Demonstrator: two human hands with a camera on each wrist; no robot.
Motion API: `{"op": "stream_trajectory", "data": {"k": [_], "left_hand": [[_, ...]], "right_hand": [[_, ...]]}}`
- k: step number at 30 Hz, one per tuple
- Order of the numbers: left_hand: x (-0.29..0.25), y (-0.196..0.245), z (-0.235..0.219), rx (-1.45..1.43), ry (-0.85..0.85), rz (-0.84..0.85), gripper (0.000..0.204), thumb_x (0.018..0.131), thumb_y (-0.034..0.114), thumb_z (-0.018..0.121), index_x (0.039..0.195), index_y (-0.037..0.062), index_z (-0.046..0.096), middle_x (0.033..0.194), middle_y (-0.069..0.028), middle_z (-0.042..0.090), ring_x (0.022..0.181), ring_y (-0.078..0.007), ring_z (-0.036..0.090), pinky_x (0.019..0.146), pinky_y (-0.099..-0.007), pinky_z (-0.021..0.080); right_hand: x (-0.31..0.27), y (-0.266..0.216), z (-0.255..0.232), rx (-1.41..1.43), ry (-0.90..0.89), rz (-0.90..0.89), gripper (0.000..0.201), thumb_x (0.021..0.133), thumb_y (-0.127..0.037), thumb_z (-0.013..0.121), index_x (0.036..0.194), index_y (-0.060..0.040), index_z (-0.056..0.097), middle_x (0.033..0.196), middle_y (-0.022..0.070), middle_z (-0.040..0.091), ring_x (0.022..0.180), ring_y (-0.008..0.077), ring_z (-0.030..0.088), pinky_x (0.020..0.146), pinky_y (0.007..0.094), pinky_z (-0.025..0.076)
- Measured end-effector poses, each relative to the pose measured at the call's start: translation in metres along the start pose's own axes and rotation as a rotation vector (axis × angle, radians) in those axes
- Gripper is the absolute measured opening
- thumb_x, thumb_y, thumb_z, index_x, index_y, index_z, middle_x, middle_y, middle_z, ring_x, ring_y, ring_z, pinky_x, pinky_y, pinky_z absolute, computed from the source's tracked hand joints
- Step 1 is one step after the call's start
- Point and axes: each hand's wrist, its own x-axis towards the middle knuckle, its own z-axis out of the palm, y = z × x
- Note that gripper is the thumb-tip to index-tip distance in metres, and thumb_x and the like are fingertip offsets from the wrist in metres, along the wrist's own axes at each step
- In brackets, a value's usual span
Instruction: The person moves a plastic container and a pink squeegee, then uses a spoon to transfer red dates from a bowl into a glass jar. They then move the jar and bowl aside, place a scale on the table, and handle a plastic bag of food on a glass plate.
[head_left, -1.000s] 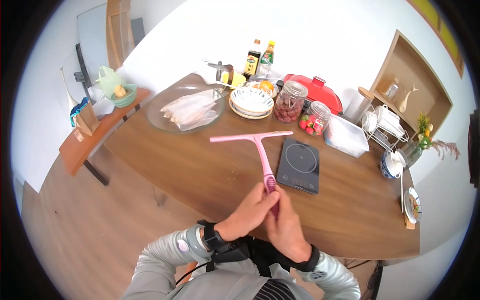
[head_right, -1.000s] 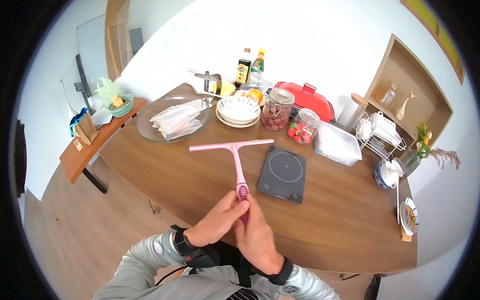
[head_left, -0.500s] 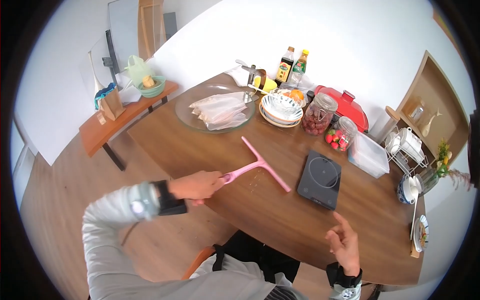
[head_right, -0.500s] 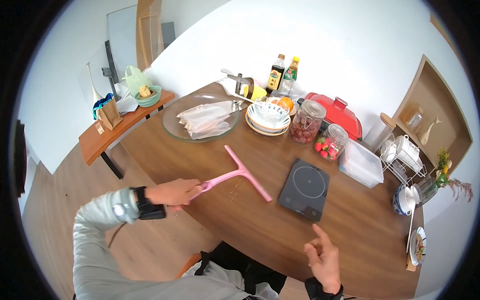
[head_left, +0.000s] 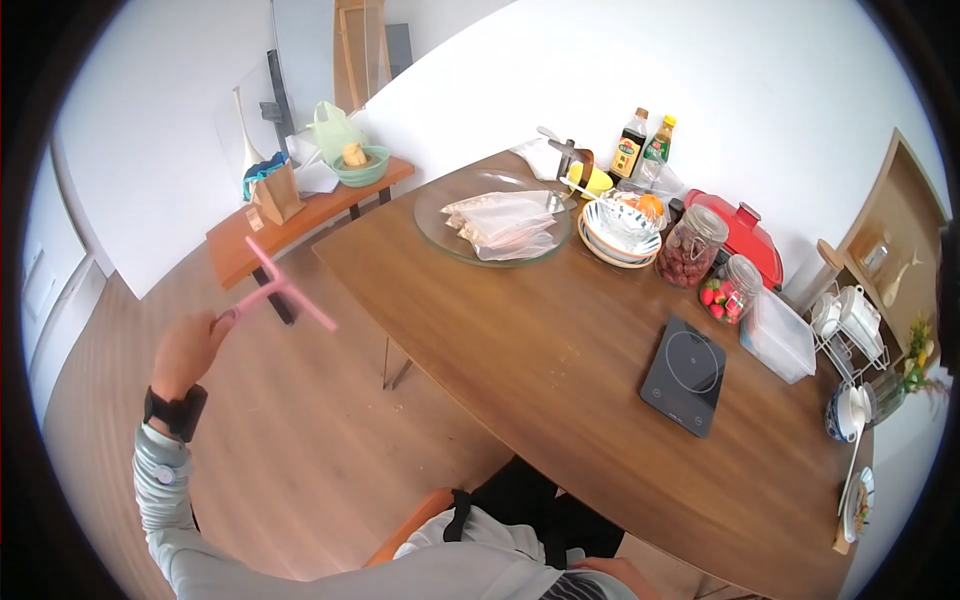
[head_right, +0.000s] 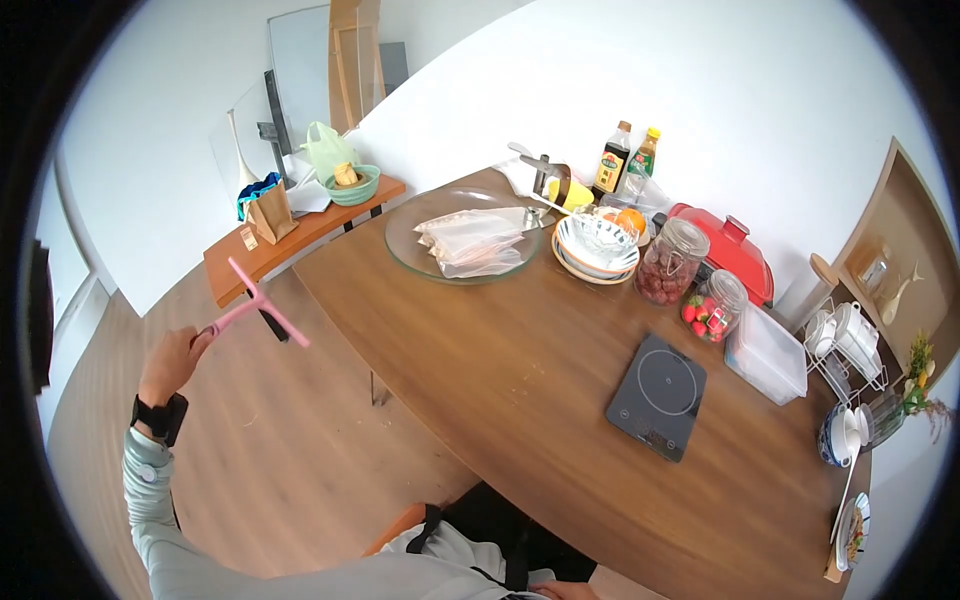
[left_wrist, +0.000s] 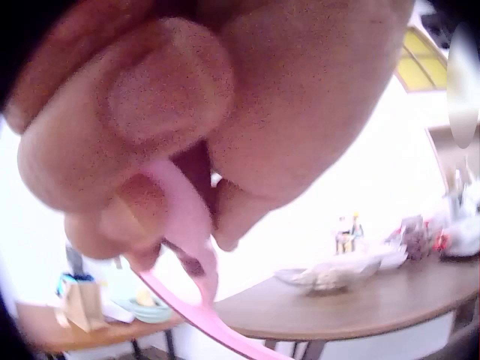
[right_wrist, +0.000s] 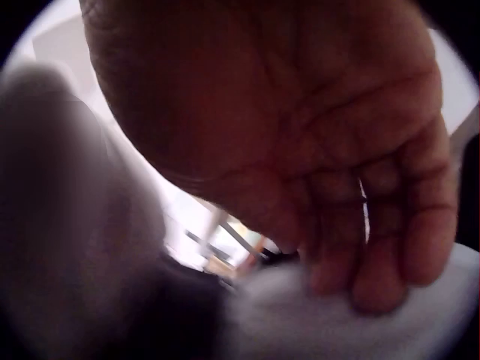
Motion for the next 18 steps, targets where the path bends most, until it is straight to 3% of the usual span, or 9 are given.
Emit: {"op": "stream_trajectory", "data": {"k": [2, 5, 8, 10, 11, 13, 15, 17, 18], "left_hand": [[0.013, 0.005, 0.015, -0.23, 0.016, 0.032, 0.035, 0.09, 0.033, 0.053, 0.087, -0.0003, 0.064, 0.061, -0.014, 0.054, 0.059, -0.0251, 0.058, 0.057, -0.0376, 0.044], [0.035, 0.037, 0.041, -0.588, -0.146, 0.034, 0.037, 0.09, 0.034, 0.053, 0.086, -0.0016, 0.063, 0.058, -0.0078, 0.051, 0.056, -0.0171, 0.053, 0.054, -0.0337, 0.042], [0.054, 0.053, 0.057, -0.68, -0.291, -0.035, 0.038, 0.09, 0.036, 0.053, 0.087, -0.0013, 0.063, 0.061, -0.0034, 0.052, 0.054, -0.0133, 0.048, 0.052, -0.0312, 0.04], [0.061, 0.047, 0.06, -0.683, -0.352, -0.13, 0.039, 0.089, 0.037, 0.054, 0.089, -0.0008, 0.063, 0.063, -0.002, 0.054, 0.051, -0.0135, 0.046, 0.05, -0.0298, 0.038], [0.073, 0.019, 0.078, -0.625, -0.283, -0.032, 0.039, 0.089, 0.038, 0.053, 0.095, 0.0001, 0.063, 0.065, -0.0044, 0.055, 0.052, -0.0141, 0.047, 0.049, -0.0314, 0.039], [0.083, -0.021, 0.081, -0.463, -0.154, -0.139, 0.04, 0.089, 0.038, 0.053, 0.097, -0.0005, 0.063, 0.067, -0.0122, 0.058, 0.059, -0.0177, 0.055, 0.055, -0.0363, 0.042], [0.104, -0.089, 0.108, -0.135, 0.219, -0.041, 0.039, 0.091, 0.036, 0.051, 0.1, -0.001, 0.062, 0.07, -0.0159, 0.061, 0.063, -0.0212, 0.059, 0.058, -0.0388, 0.044], [0.086, -0.055, 0.056, -0.155, 0.419, -0.073, 0.039, 0.093, 0.033, 0.048, 0.102, -0.003, 0.059, 0.076, -0.0181, 0.064, 0.068, -0.0254, 0.062, 0.063, -0.0419, 0.045], [0.087, -0.041, 0.057, -0.296, 0.494, -0.033, 0.037, 0.093, 0.034, 0.049, 0.097, -0.0007, 0.059, 0.069, -0.0108, 0.057, 0.06, -0.0185, 0.056, 0.054, -0.0355, 0.041]], "right_hand": [[0.037, 0.039, 0.028, -0.231, 0.148, 0.077, 0.025, 0.093, -0.018, 0.048, 0.109, -0.007, 0.063, 0.093, 0.0105, 0.067, 0.087, 0.0176, 0.065, 0.079, 0.0295, 0.049], [0.07, 0.095, 0.033, 0.062, 0.063, 0.24, 0.027, 0.091, -0.019, 0.048, 0.111, -0.0041, 0.06, 0.092, 0.0154, 0.066, 0.086, 0.0226, 0.065, 0.079, 0.0315, 0.05], [0.058, 0.141, 0.008, 0.816, 0.075, 0.321, 0.032, 0.089, -0.02, 0.051, 0.116, -0.002, 0.056, 0.09, 0.0185, 0.064, 0.082, 0.0264, 0.065, 0.076, 0.0351, 0.052], [0.025, 0.165, -0.006, 0.808, 0.315, 0.506, 0.033, 0.088, -0.025, 0.053, 0.112, -0.0017, 0.055, 0.094, 0.0194, 0.063, 0.081, 0.0288, 0.065, 0.071, 0.0402, 0.054], [0.01, 0.219, -0.003, 0.125, 0.414, 0.392, 0.035, 0.086, -0.029, 0.054, 0.108, -0.003, 0.059, 0.095, 0.0203, 0.063, 0.085, 0.0309, 0.063, 0.075, 0.0436, 0.052], [-0.027, 0.303, 0.023, -0.986, 0.318, 0.828, 0.04, 0.082, -0.036, 0.052, 0.108, -0.0065, 0.062, 0.099, 0.0185, 0.064, 0.094, 0.0334, 0.06, 0.084, 0.0433, 0.047], [-0.053, 0.252, 0.032, -0.943, 0.207, 0.866, 0.038, 0.086, -0.034, 0.051, 0.113, -0.0083, 0.06, 0.1, 0.0149, 0.065, 0.093, 0.0307, 0.061, 0.082, 0.0391, 0.048], [-0.055, 0.198, 0.031, -0.429, 0.223, 0.706, 0.034, 0.087, -0.03, 0.052, 0.111, -0.0077, 0.062, 0.1, 0.0148, 0.065, 0.092, 0.0289, 0.061, 0.081, 0.0394, 0.048], [-0.054, 0.163, 0.03, -0.183, 0.227, 0.611, 0.033, 0.087, -0.028, 0.053, 0.11, -0.0074, 0.062, 0.1, 0.0148, 0.065, 0.092, 0.0281, 0.061, 0.08, 0.0395, 0.048]]}}
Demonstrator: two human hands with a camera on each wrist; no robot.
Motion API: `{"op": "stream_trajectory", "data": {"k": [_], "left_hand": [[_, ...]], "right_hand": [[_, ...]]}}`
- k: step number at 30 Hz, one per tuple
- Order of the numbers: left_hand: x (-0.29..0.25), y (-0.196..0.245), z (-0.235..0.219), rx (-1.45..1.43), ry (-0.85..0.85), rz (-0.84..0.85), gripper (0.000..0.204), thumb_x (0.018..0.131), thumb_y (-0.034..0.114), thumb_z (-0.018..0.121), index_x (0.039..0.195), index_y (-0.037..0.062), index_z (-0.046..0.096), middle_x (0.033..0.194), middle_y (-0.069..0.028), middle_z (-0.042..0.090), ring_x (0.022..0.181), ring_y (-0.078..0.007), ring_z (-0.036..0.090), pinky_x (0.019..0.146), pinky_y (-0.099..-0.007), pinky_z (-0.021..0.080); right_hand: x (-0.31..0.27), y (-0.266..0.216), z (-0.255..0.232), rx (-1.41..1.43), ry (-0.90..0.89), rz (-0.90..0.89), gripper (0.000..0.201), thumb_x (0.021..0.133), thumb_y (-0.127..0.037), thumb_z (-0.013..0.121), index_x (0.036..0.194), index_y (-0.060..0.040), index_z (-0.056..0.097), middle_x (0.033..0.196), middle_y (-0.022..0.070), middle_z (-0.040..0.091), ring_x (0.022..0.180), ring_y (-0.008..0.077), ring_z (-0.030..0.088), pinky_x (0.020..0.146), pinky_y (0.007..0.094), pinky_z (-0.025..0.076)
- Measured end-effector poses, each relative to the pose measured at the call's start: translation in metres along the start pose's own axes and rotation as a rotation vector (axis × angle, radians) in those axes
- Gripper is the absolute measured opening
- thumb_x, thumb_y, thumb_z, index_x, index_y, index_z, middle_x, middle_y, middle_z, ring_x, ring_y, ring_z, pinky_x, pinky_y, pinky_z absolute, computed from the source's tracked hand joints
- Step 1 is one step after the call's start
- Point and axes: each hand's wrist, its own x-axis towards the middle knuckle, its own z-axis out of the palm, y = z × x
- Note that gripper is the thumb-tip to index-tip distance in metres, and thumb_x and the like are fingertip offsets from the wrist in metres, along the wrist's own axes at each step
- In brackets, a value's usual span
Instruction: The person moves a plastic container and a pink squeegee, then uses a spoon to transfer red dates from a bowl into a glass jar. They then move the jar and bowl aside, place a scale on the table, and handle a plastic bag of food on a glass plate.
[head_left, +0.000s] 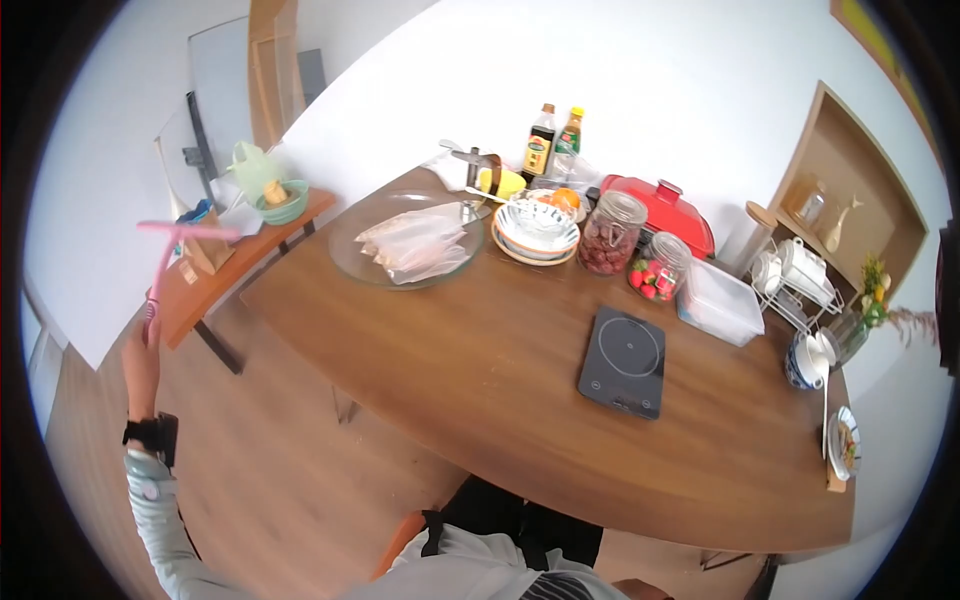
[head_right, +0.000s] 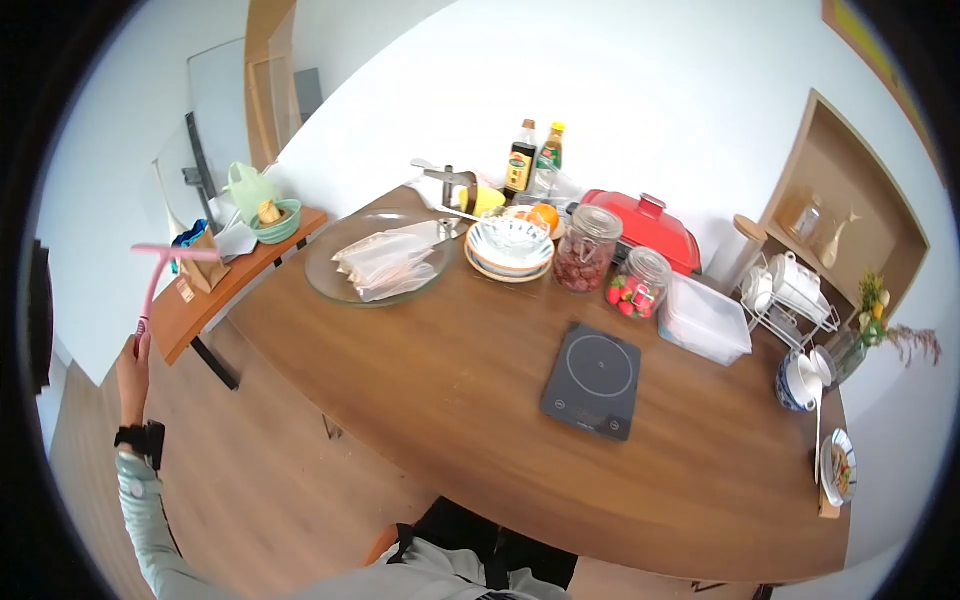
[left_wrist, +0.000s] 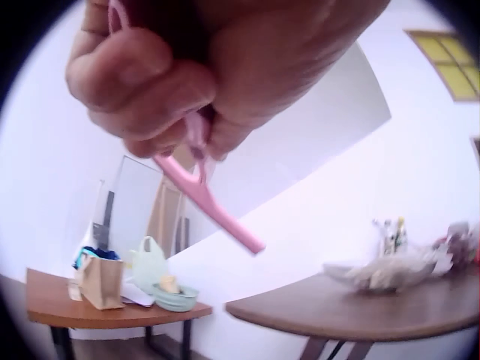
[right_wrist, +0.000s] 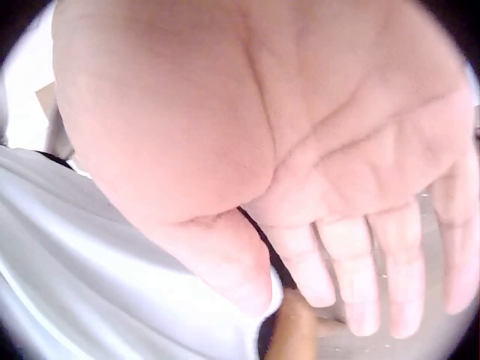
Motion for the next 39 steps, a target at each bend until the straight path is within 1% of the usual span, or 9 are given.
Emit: {"op": "stream_trajectory", "data": {"k": [3, 6, 8, 12, 16, 22, 27, 33, 39], "left_hand": [[-0.011, 0.056, 0.014, -0.435, 0.015, 0.024, 0.034, 0.094, 0.037, 0.049, 0.089, 0.0047, 0.059, 0.056, 0.0047, 0.044, 0.043, -0.0037, 0.041, 0.036, -0.0216, 0.03], [-0.056, 0.19, -0.016, -0.844, -0.435, 0.002, 0.03, 0.094, 0.037, 0.049, 0.091, 0.0081, 0.056, 0.058, 0.0067, 0.042, 0.04, -0.0009, 0.036, 0.033, -0.0177, 0.025], [-0.089, 0.26, -0.021, -0.985, -0.659, 0.088, 0.025, 0.094, 0.036, 0.049, 0.091, 0.0108, 0.052, 0.058, 0.0068, 0.041, 0.042, -0.0008, 0.037, 0.034, -0.0178, 0.026], [-0.164, 0.365, -0.004, -1.342, -1.338, 0.232, 0.022, 0.095, 0.02, 0.045, 0.112, 0.0064, 0.039, 0.074, 0.0006, 0.047, 0.056, -0.0055, 0.044, 0.046, -0.0202, 0.039], [-0.232, 0.435, -0.007, -1.505, -1.573, 0.479, 0.03, 0.095, 0.018, 0.045, 0.118, 0.0019, 0.035, 0.081, -0.003, 0.048, 0.064, -0.0078, 0.045, 0.057, -0.0231, 0.042], [-0.292, 0.486, -0.012, -1.707, -1.215, 0.656, 0.04, 0.093, 0.009, 0.047, 0.127, -0.0011, 0.027, 0.108, -0.0163, 0.047, 0.095, -0.0203, 0.053, 0.081, -0.0321, 0.045], [-0.296, 0.51, 0.002, -1.613, -1.226, 0.916, 0.049, 0.091, 0.009, 0.05, 0.132, -0.0006, 0.026, 0.121, -0.0198, 0.044, 0.111, -0.0254, 0.047, 0.089, -0.035, 0.044], [-0.257, 0.484, 0.018, -1.46, -1.41, 0.725, 0.059, 0.088, 0.014, 0.057, 0.137, 0.0017, 0.027, 0.119, -0.0167, 0.049, 0.105, -0.0208, 0.053, 0.084, -0.0317, 0.047], [-0.161, 0.42, 0.066, -1.608, -1.215, 0.047, 0.05, 0.09, 0.016, 0.053, 0.132, -0.0006, 0.032, 0.11, -0.0145, 0.055, 0.094, -0.0184, 0.058, 0.078, -0.0281, 0.047]], "right_hand": [[-0.055, -0.079, -0.035, 0.274, -0.171, -0.262, 0.028, 0.088, -0.023, 0.054, 0.108, -0.0066, 0.064, 0.099, 0.0147, 0.066, 0.09, 0.0254, 0.061, 0.078, 0.04, 0.048], [-0.099, -0.146, -0.087, -0.033, -0.157, -0.538, 0.035, 0.091, -0.03, 0.049, 0.116, -0.0076, 0.058, 0.099, 0.0142, 0.065, 0.092, 0.0301, 0.063, 0.081, 0.0347, 0.049], [-0.137, -0.185, -0.12, 0.163, -0.084, -0.683, 0.028, 0.093, -0.022, 0.049, 0.116, -0.009, 0.059, 0.096, 0.0142, 0.066, 0.088, 0.0288, 0.064, 0.076, 0.0331, 0.05], [-0.134, -0.209, -0.148, 0.261, 0.444, -1.115, 0.035, 0.089, -0.009, 0.055, 0.122, 0.0019, 0.05, 0.079, 0.0083, 0.065, 0.066, 0.0091, 0.06, 0.051, 0.0222, 0.046], [-0.128, -0.231, -0.173, 0.622, 0.695, -0.767, 0.03, 0.09, -0.018, 0.058, 0.111, 0.0029, 0.054, 0.083, 0.0097, 0.066, 0.074, 0.0113, 0.063, 0.056, 0.025, 0.049], [-0.112, -0.211, -0.186, 0.944, 0.781, -0.583, 0.02, 0.088, -0.013, 0.06, 0.094, 0.004, 0.054, 0.078, 0.0093, 0.064, 0.067, 0.0098, 0.06, 0.053, 0.0226, 0.049], [-0.099, -0.185, -0.208, 1.026, 0.849, -0.484, 0.015, 0.088, -0.011, 0.058, 0.091, 0.0028, 0.052, 0.072, 0.0071, 0.061, 0.06, 0.0095, 0.058, 0.048, 0.0215, 0.046], [-0.067, -0.106, -0.264, 1.098, 0.808, -0.264, 0.015, 0.09, -0.016, 0.046, 0.095, -0.0023, 0.048, 0.063, 0.0048, 0.051, 0.045, 0.0128, 0.05, 0.037, 0.0267, 0.045], [-0.018, -0.053, -0.284, 1.018, 0.781, -0.075, 0.015, 0.088, -0.018, 0.047, 0.092, -0.0035, 0.049, 0.063, 0.0055, 0.051, 0.044, 0.015, 0.05, 0.036, 0.0296, 0.043]]}}
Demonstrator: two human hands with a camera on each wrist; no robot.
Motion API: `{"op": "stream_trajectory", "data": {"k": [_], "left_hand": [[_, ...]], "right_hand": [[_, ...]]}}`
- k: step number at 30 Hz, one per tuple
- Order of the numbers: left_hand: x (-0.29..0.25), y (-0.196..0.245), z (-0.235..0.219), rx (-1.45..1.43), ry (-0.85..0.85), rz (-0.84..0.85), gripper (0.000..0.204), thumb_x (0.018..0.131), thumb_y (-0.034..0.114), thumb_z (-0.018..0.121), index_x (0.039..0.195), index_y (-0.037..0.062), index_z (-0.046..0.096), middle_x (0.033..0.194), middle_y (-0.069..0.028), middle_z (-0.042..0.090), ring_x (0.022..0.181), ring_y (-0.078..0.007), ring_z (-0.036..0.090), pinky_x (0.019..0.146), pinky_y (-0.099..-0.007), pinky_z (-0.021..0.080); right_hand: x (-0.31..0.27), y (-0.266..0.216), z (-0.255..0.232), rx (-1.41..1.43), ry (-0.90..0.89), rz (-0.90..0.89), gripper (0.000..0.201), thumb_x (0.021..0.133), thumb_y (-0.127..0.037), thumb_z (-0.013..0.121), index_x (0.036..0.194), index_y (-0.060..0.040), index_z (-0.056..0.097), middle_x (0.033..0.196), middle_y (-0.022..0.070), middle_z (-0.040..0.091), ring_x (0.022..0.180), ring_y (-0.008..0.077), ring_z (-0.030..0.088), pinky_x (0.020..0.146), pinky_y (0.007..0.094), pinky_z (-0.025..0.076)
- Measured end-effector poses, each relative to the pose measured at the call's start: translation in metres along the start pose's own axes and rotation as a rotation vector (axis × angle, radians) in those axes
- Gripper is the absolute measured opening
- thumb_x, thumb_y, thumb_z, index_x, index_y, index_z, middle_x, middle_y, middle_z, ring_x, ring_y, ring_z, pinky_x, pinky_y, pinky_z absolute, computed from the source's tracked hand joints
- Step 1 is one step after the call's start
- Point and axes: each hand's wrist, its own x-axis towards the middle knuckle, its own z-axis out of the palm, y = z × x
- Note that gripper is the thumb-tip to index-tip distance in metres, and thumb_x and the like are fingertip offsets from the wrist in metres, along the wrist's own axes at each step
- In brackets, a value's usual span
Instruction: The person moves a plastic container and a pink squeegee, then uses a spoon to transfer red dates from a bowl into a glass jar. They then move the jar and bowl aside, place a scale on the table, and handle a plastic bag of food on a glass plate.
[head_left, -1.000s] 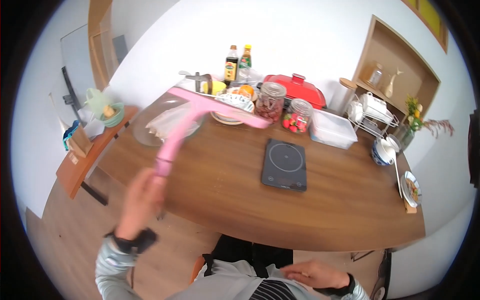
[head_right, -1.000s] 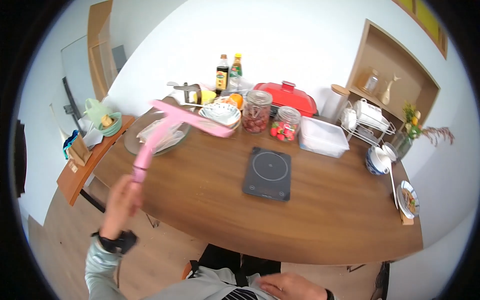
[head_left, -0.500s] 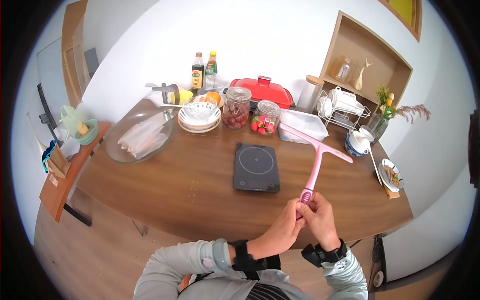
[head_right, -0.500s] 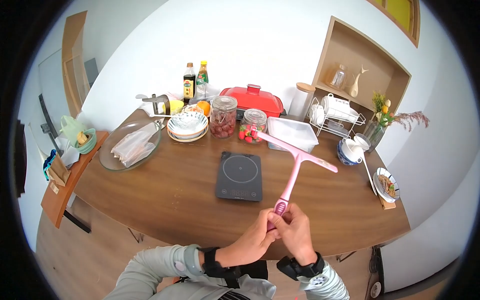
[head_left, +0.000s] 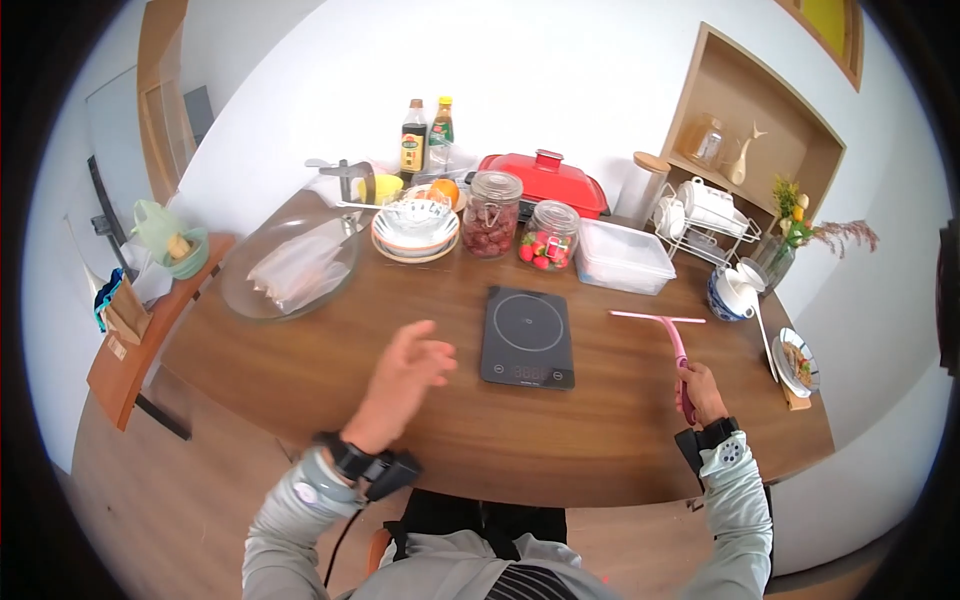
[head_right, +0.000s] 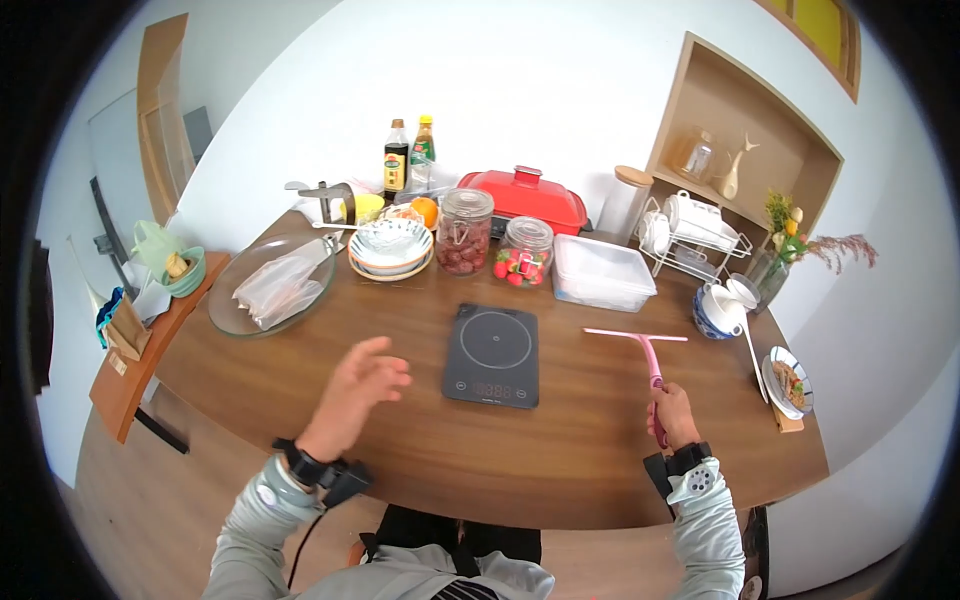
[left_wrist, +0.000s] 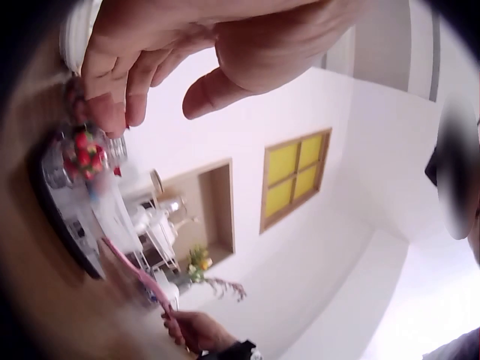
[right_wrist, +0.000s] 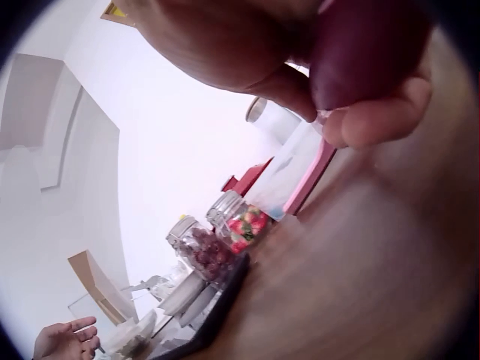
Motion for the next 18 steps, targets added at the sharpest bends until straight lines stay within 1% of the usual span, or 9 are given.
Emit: {"op": "stream_trajectory", "data": {"k": [3, 6, 9, 10, 11, 13, 14, 16, 18], "left_hand": [[-0.004, 0.006, -0.054, -0.135, 0.234, -0.094, 0.047, 0.089, 0.013, 0.052, 0.129, -0.0013, 0.032, 0.108, -0.0162, 0.055, 0.094, -0.0212, 0.059, 0.078, -0.0295, 0.048], [-0.012, 0.006, -0.097, -0.197, 0.409, -0.126, 0.039, 0.089, 0.01, 0.051, 0.122, -0.0014, 0.035, 0.105, -0.0166, 0.055, 0.094, -0.0244, 0.059, 0.077, -0.0314, 0.049], [-0.011, -0.002, -0.141, -0.294, 0.456, -0.136, 0.03, 0.088, 0.011, 0.051, 0.114, -0.0001, 0.039, 0.103, -0.016, 0.055, 0.094, -0.0268, 0.059, 0.077, -0.034, 0.05], [-0.008, -0.01, -0.16, -0.32, 0.431, -0.134, 0.027, 0.089, 0.013, 0.051, 0.111, 0.0005, 0.041, 0.104, -0.0165, 0.055, 0.093, -0.0287, 0.059, 0.077, -0.0358, 0.05], [-0.005, -0.013, -0.17, -0.308, 0.466, -0.13, 0.025, 0.089, 0.015, 0.051, 0.109, 0.0012, 0.043, 0.106, -0.0173, 0.054, 0.095, -0.0292, 0.058, 0.077, -0.0369, 0.05], [0.0, -0.013, -0.183, -0.321, 0.474, -0.1, 0.028, 0.089, 0.016, 0.051, 0.11, -0.0003, 0.042, 0.106, -0.0174, 0.051, 0.096, -0.0295, 0.058, 0.076, -0.0362, 0.05], [0.007, -0.016, -0.19, -0.336, 0.477, -0.117, 0.03, 0.089, 0.017, 0.052, 0.111, -0.0011, 0.041, 0.108, -0.0185, 0.05, 0.097, -0.0303, 0.057, 0.077, -0.0364, 0.05], [0.015, -0.022, -0.203, -0.362, 0.513, -0.143, 0.035, 0.089, 0.019, 0.053, 0.113, -0.0029, 0.04, 0.11, -0.0207, 0.047, 0.098, -0.032, 0.056, 0.078, -0.037, 0.051], [0.018, -0.021, -0.198, -0.385, 0.542, -0.139, 0.043, 0.091, 0.021, 0.051, 0.117, -0.0098, 0.035, 0.111, -0.0227, 0.046, 0.099, -0.0334, 0.056, 0.08, -0.0354, 0.052]], "right_hand": [[0.023, 0.013, -0.005, 0.045, 0.008, 0.027, 0.018, 0.089, -0.021, 0.048, 0.094, -0.0045, 0.05, 0.062, 0.0052, 0.051, 0.043, 0.0152, 0.05, 0.035, 0.0302, 0.043], [0.048, 0.031, -0.02, 0.087, 0.008, 0.038, 0.022, 0.09, -0.024, 0.048, 0.1, -0.0045, 0.052, 0.061, 0.0047, 0.05, 0.041, 0.0156, 0.049, 0.033, 0.0303, 0.041], [0.064, 0.03, -0.021, -0.013, 0.06, 0.058, 0.021, 0.09, -0.024, 0.048, 0.1, -0.0059, 0.051, 0.061, 0.0048, 0.05, 0.04, 0.0153, 0.049, 0.032, 0.0299, 0.041], [0.064, 0.033, -0.026, -0.052, 0.092, 0.068, 0.02, 0.09, -0.024, 0.048, 0.099, -0.0067, 0.051, 0.061, 0.0049, 0.05, 0.04, 0.0151, 0.049, 0.032, 0.0299, 0.04], [0.065, 0.036, -0.029, -0.109, 0.153, 0.038, 0.02, 0.09, -0.024, 0.048, 0.101, -0.0073, 0.051, 0.061, 0.0052, 0.05, 0.04, 0.015, 0.048, 0.032, 0.0297, 0.04], [0.071, 0.04, -0.03, -0.223, 0.282, -0.013, 0.022, 0.09, -0.025, 0.048, 0.104, -0.0085, 0.05, 0.061, 0.0058, 0.05, 0.04, 0.0148, 0.048, 0.032, 0.0293, 0.04], [0.069, 0.042, -0.031, -0.22, 0.313, -0.088, 0.023, 0.09, -0.026, 0.049, 0.1, -0.0052, 0.054, 0.059, 0.0062, 0.05, 0.039, 0.0145, 0.048, 0.032, 0.0305, 0.04], [0.076, 0.048, -0.037, -0.28, 0.364, -0.079, 0.022, 0.09, -0.024, 0.049, 0.1, -0.005, 0.056, 0.061, 0.0076, 0.053, 0.039, 0.0161, 0.05, 0.032, 0.0317, 0.041], [0.086, 0.05, -0.041, -0.339, 0.413, -0.083, 0.022, 0.089, -0.022, 0.048, 0.1, -0.0049, 0.057, 0.064, 0.0097, 0.055, 0.042, 0.0184, 0.053, 0.033, 0.0332, 0.043]]}}
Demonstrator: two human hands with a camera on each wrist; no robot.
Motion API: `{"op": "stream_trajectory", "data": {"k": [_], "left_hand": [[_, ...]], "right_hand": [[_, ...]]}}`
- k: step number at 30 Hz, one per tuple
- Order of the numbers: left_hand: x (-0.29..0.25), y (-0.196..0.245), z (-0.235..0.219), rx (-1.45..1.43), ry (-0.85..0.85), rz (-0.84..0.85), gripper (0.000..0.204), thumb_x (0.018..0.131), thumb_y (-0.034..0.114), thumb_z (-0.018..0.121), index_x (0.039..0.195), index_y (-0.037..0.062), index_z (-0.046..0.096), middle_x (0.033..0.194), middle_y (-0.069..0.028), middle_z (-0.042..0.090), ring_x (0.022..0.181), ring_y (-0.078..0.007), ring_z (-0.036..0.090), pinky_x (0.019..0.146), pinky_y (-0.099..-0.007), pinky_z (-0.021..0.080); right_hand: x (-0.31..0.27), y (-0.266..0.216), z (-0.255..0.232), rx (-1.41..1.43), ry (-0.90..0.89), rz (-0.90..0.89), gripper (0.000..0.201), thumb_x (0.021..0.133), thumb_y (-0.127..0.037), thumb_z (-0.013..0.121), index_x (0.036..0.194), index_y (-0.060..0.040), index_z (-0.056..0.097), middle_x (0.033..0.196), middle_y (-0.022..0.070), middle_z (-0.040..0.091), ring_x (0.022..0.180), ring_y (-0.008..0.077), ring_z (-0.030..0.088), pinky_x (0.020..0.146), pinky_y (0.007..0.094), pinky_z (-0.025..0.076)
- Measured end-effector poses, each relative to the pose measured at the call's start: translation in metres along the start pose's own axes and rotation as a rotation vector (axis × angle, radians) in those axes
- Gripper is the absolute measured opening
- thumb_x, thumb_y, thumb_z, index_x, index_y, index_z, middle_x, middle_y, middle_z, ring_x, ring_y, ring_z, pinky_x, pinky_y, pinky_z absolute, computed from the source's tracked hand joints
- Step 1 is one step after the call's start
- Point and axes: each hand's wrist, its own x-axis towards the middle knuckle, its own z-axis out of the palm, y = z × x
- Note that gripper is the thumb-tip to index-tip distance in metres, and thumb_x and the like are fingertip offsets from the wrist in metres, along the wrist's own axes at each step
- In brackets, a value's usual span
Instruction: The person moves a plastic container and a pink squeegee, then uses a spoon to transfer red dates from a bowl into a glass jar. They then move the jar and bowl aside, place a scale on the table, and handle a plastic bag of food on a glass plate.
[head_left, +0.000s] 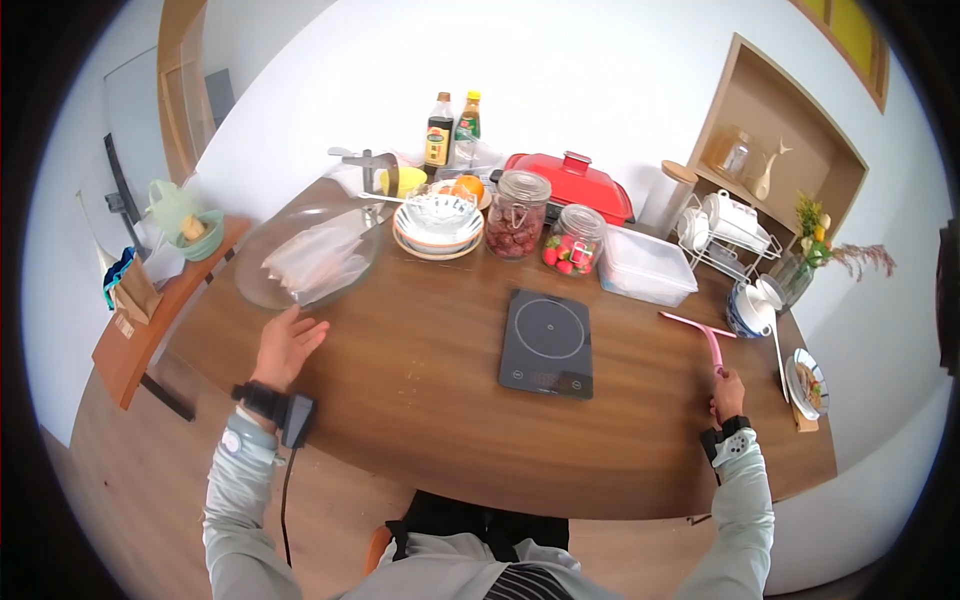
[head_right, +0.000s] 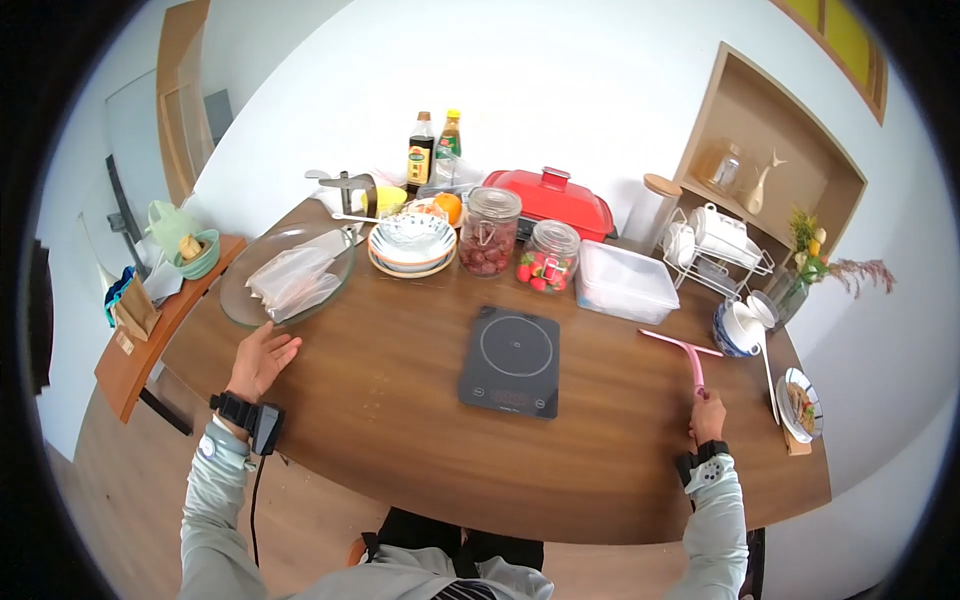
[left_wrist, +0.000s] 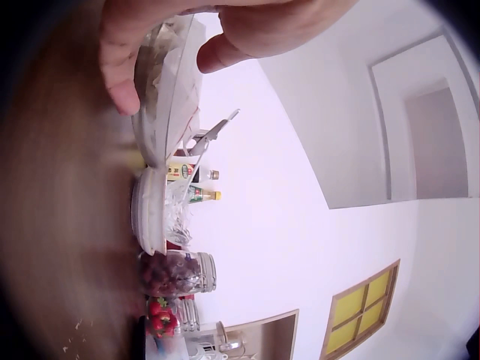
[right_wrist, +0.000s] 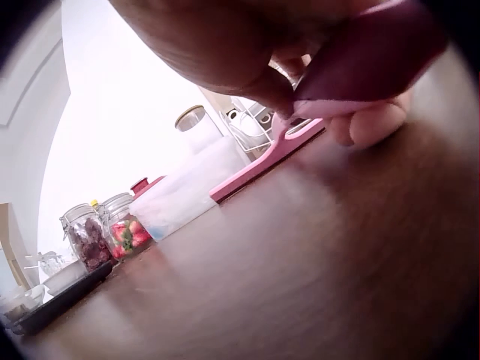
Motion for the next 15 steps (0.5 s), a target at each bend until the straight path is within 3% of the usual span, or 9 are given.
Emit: {"op": "stream_trajectory", "data": {"k": [2, 4, 6, 7, 9, 12, 15], "left_hand": [[0.002, 0.0, 0.003, -0.045, 0.035, 0.007, 0.046, 0.091, 0.02, 0.05, 0.119, -0.0122, 0.033, 0.113, -0.025, 0.044, 0.099, -0.0351, 0.055, 0.081, -0.0359, 0.052], [0.012, -0.004, 0.001, -0.109, 0.07, 0.016, 0.044, 0.09, 0.018, 0.052, 0.119, -0.01, 0.033, 0.116, -0.0276, 0.04, 0.098, -0.0371, 0.055, 0.081, -0.0385, 0.052], [0.017, -0.004, 0.001, -0.13, 0.042, 0.04, 0.042, 0.09, 0.015, 0.05, 0.118, -0.012, 0.034, 0.113, -0.0281, 0.043, 0.097, -0.0377, 0.056, 0.08, -0.0391, 0.053], [0.019, -0.004, 0.0, -0.138, 0.024, 0.05, 0.041, 0.09, 0.013, 0.048, 0.118, -0.013, 0.034, 0.112, -0.0283, 0.044, 0.096, -0.0379, 0.056, 0.079, -0.0395, 0.054], [0.027, -0.005, -0.005, -0.134, -0.01, 0.076, 0.038, 0.09, 0.01, 0.046, 0.117, -0.0148, 0.035, 0.109, -0.0281, 0.047, 0.094, -0.0384, 0.057, 0.079, -0.0401, 0.054], [0.025, -0.002, 0.0, -0.125, -0.012, 0.088, 0.034, 0.09, 0.006, 0.042, 0.115, -0.0165, 0.036, 0.108, -0.0272, 0.051, 0.093, -0.0389, 0.057, 0.08, -0.0406, 0.054], [0.03, 0.002, -0.001, -0.157, -0.052, 0.079, 0.033, 0.089, 0.004, 0.04, 0.114, -0.017, 0.037, 0.11, -0.0274, 0.05, 0.093, -0.0394, 0.057, 0.08, -0.0406, 0.055]], "right_hand": [[0.005, 0.007, 0.003, -0.054, 0.055, -0.021, 0.023, 0.089, -0.021, 0.048, 0.102, -0.005, 0.057, 0.069, 0.0125, 0.059, 0.046, 0.0217, 0.056, 0.035, 0.0349, 0.044], [0.021, 0.022, 0.005, -0.12, 0.1, -0.053, 0.026, 0.088, -0.022, 0.047, 0.106, -0.0064, 0.058, 0.085, 0.0214, 0.063, 0.065, 0.034, 0.063, 0.039, 0.0406, 0.048], [0.018, 0.018, 0.0, -0.184, 0.164, -0.092, 0.028, 0.088, -0.024, 0.047, 0.104, -0.0029, 0.057, 0.085, 0.0227, 0.063, 0.068, 0.0369, 0.063, 0.044, 0.0437, 0.049], [0.005, 0.005, -0.006, -0.219, 0.185, -0.138, 0.029, 0.088, -0.025, 0.048, 0.102, -0.001, 0.058, 0.086, 0.0234, 0.063, 0.073, 0.0396, 0.063, 0.053, 0.047, 0.051], [0.053, 0.057, -0.004, -0.387, 0.259, -0.339, 0.029, 0.087, -0.025, 0.05, 0.101, -0.0011, 0.058, 0.087, 0.0239, 0.063, 0.079, 0.043, 0.061, 0.066, 0.05, 0.05], [0.038, 0.04, -0.019, -0.539, 0.158, -0.25, 0.028, 0.086, -0.025, 0.052, 0.098, -0.0007, 0.06, 0.088, 0.023, 0.063, 0.085, 0.0439, 0.059, 0.077, 0.0496, 0.046], [0.0, -0.005, -0.023, -0.605, 0.37, -0.27, 0.028, 0.083, -0.026, 0.054, 0.092, 0.0001, 0.06, 0.09, 0.0213, 0.061, 0.09, 0.0417, 0.057, 0.078, 0.0476, 0.046]]}}
